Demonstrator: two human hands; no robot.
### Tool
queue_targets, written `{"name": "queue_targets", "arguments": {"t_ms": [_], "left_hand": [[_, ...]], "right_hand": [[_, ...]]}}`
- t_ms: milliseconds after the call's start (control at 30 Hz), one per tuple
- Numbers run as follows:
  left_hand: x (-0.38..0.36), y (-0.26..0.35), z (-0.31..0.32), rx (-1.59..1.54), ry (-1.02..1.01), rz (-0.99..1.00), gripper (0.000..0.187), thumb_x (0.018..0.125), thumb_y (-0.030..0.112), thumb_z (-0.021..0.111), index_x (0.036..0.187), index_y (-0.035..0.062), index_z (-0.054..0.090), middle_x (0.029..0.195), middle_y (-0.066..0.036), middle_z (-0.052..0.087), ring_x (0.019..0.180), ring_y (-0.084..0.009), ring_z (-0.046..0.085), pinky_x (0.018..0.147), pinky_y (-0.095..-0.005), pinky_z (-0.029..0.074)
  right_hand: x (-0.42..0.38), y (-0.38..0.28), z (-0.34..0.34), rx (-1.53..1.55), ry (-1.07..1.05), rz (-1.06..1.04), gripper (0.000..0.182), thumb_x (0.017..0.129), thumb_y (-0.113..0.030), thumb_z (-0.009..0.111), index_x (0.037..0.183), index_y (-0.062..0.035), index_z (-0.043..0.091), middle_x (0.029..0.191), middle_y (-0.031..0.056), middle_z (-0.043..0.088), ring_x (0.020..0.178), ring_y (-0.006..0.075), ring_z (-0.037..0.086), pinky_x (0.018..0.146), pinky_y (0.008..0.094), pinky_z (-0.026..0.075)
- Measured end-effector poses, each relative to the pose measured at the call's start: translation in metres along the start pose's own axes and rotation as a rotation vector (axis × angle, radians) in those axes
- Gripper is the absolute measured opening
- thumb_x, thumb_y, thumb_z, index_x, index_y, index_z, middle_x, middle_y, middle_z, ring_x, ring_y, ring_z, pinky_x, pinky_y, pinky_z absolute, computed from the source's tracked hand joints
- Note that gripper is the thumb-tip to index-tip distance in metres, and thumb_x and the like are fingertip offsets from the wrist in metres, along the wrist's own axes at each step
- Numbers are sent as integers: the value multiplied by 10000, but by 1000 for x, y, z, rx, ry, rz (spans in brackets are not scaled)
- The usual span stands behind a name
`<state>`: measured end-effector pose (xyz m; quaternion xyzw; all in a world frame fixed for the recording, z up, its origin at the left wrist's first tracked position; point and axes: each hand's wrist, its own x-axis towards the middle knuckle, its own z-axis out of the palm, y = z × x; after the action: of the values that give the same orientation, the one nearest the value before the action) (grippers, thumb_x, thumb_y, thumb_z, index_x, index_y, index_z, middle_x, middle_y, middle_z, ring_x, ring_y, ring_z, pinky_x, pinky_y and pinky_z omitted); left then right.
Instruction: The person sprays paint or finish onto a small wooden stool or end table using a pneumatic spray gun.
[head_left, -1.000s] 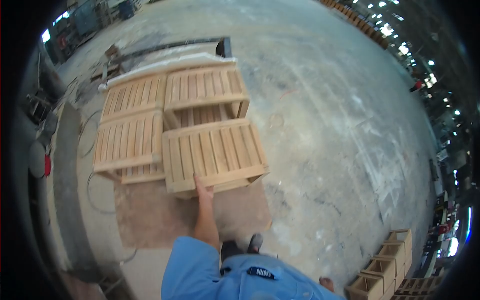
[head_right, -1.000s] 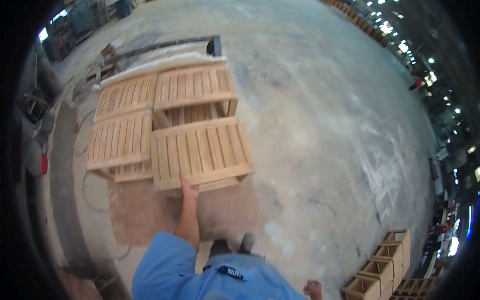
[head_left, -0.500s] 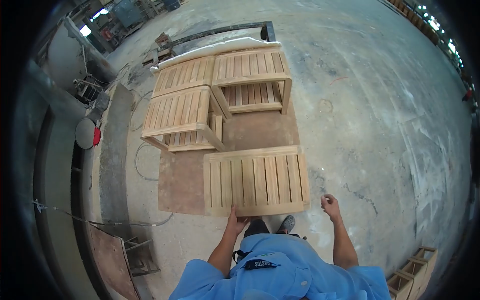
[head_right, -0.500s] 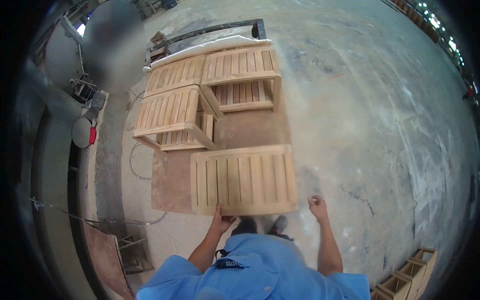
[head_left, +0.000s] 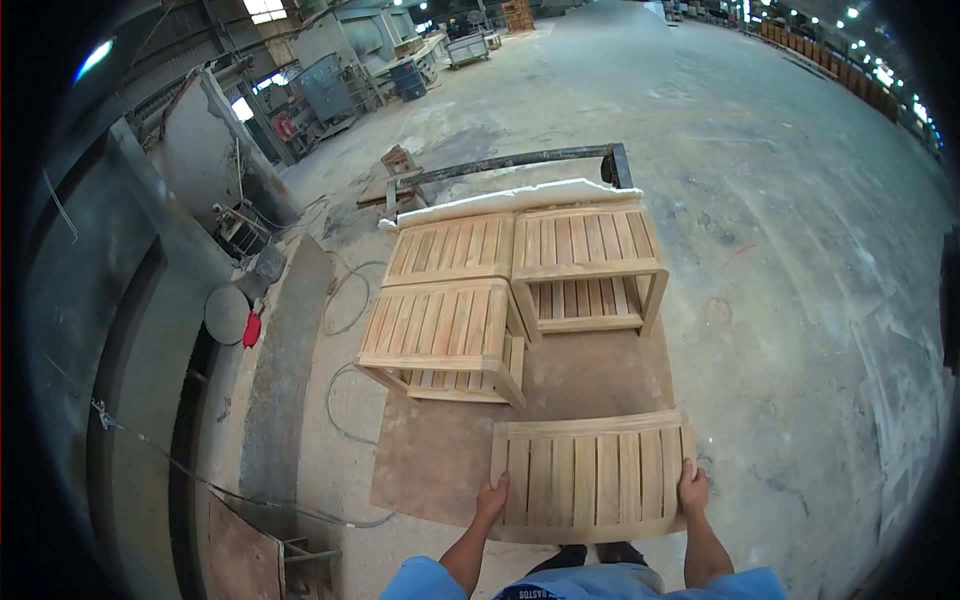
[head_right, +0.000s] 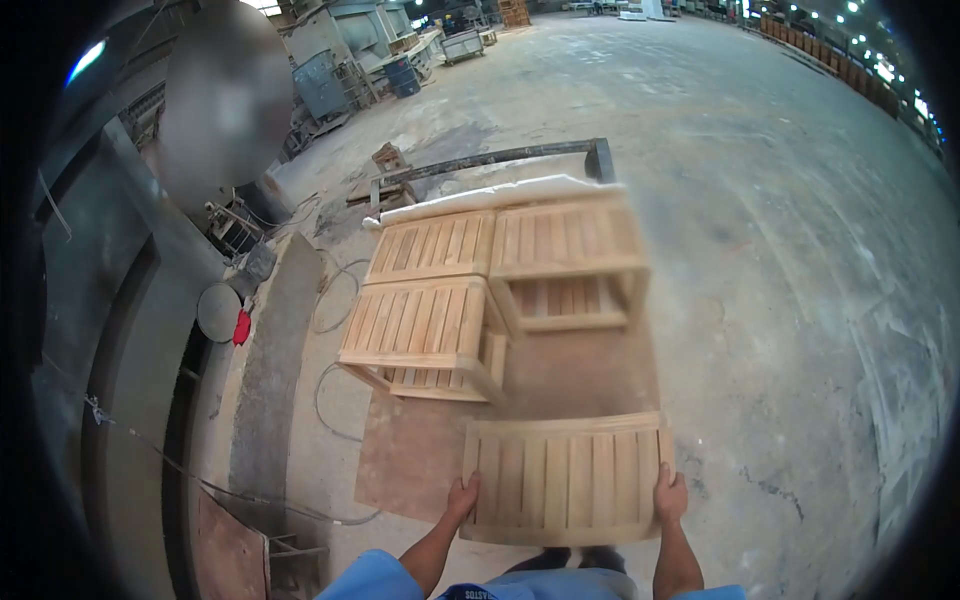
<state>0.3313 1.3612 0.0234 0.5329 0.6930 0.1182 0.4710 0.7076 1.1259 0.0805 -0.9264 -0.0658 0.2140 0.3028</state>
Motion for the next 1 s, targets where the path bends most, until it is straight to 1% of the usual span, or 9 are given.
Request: {"name": "queue_targets", "arguments": {"t_ms": [200, 300, 367, 467, 533, 633, 700, 767, 1000], "left_hand": [[-9, 24, -12, -34, -99, -7, 763, 863, 611, 593, 1258, -42, 578, 1206, -263, 624, 1169, -365, 584, 982, -401, 440], [-11, 26, -6, -35, -30, -17, 784, 864, 620, 581, 1262, -55, 572, 1205, -265, 624, 1165, -358, 588, 982, -402, 441], [-7, 30, -6, -86, -47, 1, 826, 849, 643, 579, 1260, -73, 565, 1209, -277, 617, 1175, -356, 583, 986, -403, 439], [11, -1, 4, -10, -78, -52, 969, 798, 715, 578, 1251, -141, 536, 1242, -327, 576, 1209, -372, 558, 1001, -416, 433], [2, 8, 3, -47, -51, -88, 1003, 785, 734, 575, 1247, -155, 530, 1253, -338, 562, 1219, -384, 548, 1004, -423, 431], [-11, -5, 3, -62, -53, -97, 1053, 769, 765, 560, 1245, -173, 518, 1267, -352, 544, 1224, -403, 539, 1005, -437, 431], [-16, -23, 6, -86, -35, -101, 1069, 768, 777, 548, 1247, -177, 512, 1270, -356, 539, 1218, -412, 539, 1003, -444, 433], [-37, -51, -14, -132, -55, -100, 1060, 762, 794, 529, 1206, -168, 554, 1222, -344, 576, 1183, -404, 566, 985, -436, 445], [-193, -97, -172, -354, 305, -367, 931, 779, 749, 530, 1066, -127, 656, 1080, -298, 661, 1070, -362, 641, 913, -400, 486]], "right_hand": [[10, 4, 7, -40, -9, 76, 746, 910, -604, 468, 1167, 82, 608, 1108, 329, 626, 1100, 463, 582, 945, 467, 445], [24, 27, 22, 15, 20, -14, 748, 935, -595, 465, 1126, 113, 610, 1075, 313, 645, 1045, 429, 618, 905, 443, 470], [35, 41, 29, 166, -77, 4, 783, 940, -599, 468, 1189, 135, 573, 1111, 283, 648, 1056, 387, 626, 913, 421, 478], [48, 46, 27, 159, -167, -22, 816, 933, -623, 425, 1245, 120, 555, 1211, 294, 610, 1155, 406, 578, 984, 439, 435], [58, 52, 22, 662, -478, 90, 756, 960, -589, 404, 1328, 63, 510, 1302, 240, 575, 1198, 358, 562, 984, 429, 453], [69, 57, 17, 830, -630, 74, 751, 951, -605, 448, 1380, 11, 469, 1344, 182, 547, 1197, 313, 553, 978, 392, 464], [60, 46, 13, 670, -575, 92, 825, 926, -680, 392, 1414, -16, 443, 1389, 158, 507, 1246, 309, 492, 1026, 409, 428], [32, 23, 24, 514, -532, 123, 901, 902, -754, 335, 1449, -43, 417, 1435, 133, 467, 1296, 305, 431, 1074, 425, 392], [-109, -73, 85, 485, -976, -6, 791, 934, -650, 409, 1431, -35, 425, 1412, 148, 492, 1275, 303, 477, 1042, 409, 424]]}}
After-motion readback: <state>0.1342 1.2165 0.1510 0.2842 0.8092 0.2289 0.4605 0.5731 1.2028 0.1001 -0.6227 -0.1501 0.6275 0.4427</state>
